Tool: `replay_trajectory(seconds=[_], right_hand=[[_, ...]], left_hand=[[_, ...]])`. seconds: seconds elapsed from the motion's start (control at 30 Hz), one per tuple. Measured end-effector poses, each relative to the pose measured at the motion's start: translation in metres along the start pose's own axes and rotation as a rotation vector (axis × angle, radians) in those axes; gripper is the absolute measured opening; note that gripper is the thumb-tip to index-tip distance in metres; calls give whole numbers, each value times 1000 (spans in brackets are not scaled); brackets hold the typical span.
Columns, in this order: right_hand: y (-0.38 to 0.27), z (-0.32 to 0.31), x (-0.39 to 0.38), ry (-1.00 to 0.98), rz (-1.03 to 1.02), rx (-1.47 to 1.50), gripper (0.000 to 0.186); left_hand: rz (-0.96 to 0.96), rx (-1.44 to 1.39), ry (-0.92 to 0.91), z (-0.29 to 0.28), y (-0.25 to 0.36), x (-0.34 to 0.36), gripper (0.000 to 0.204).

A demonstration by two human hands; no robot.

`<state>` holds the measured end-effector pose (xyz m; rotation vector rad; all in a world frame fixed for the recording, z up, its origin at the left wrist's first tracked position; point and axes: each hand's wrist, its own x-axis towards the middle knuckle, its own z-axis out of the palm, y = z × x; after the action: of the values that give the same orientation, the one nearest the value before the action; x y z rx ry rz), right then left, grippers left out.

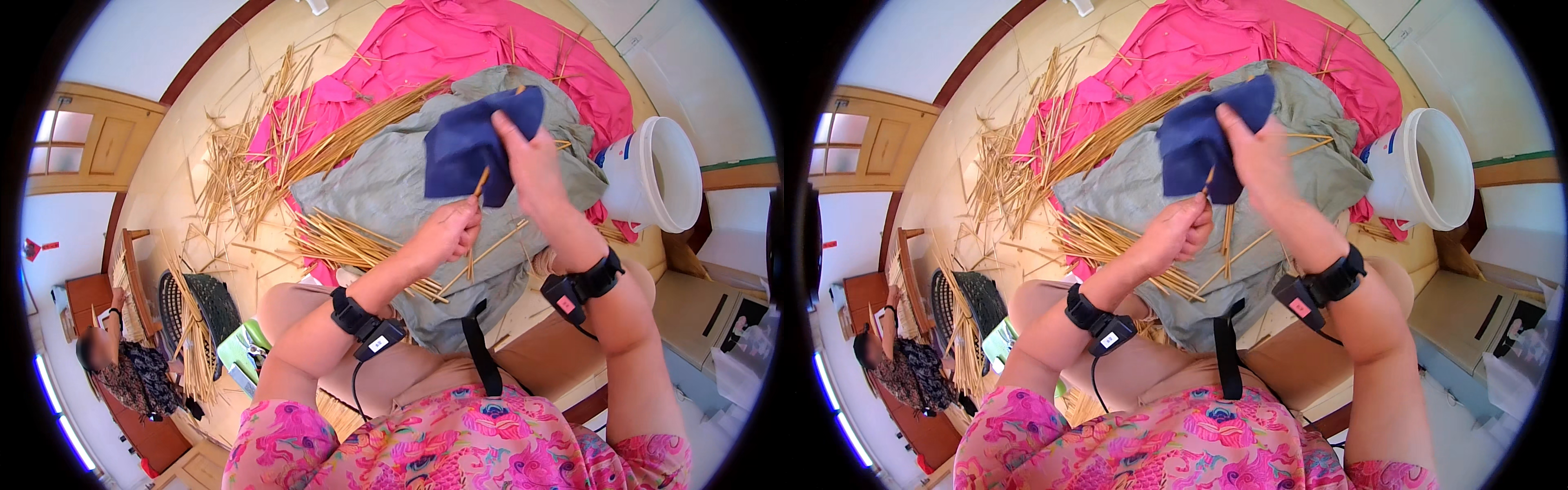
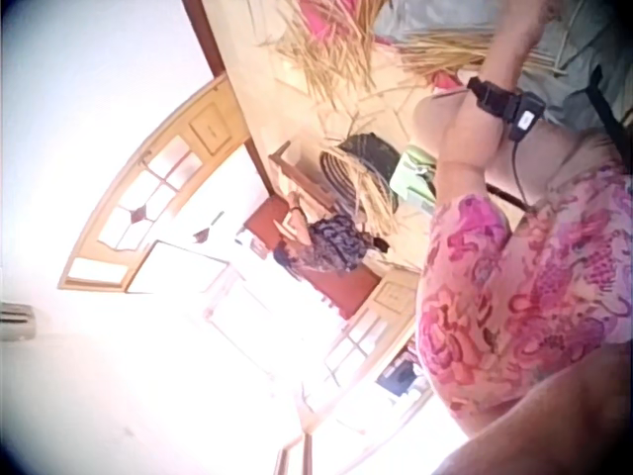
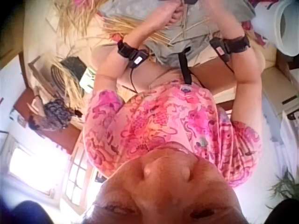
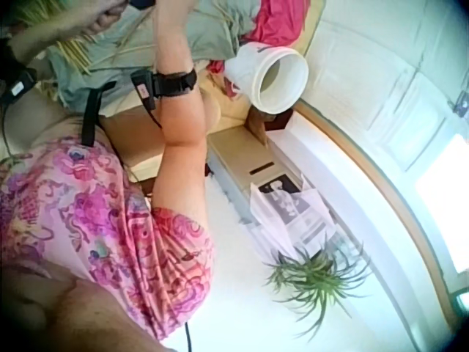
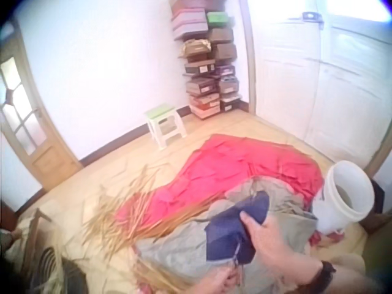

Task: The person wipes individual bamboo sticks with a blue cloth, then gathers them into a bundle. The person then lifts a woven bamboo mat and places it on the floor.

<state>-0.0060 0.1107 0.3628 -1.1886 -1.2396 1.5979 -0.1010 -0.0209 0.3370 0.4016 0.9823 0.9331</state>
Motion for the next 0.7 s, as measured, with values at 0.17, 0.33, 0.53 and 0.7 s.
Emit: replay_trajectory(seconds=[0.17, 0.33, 0.53, 0.7], right_hand=[[-6, -12, 16, -13, 62, 227, 25], [7, 1, -14, -267, 106, 138, 25], [13, 7, -28, -324, 156, 65, 20], [14, -9, -6, -292, -31, -162, 21]], left_hand=[[-21, -36, -42, 3, -2, -1, 41], [-35, -152, -33, -7, 4, 3, 41], [73, -25, 80, -18, 6, 7, 29], [325, 982, 455, -28, 18, 3, 27]])
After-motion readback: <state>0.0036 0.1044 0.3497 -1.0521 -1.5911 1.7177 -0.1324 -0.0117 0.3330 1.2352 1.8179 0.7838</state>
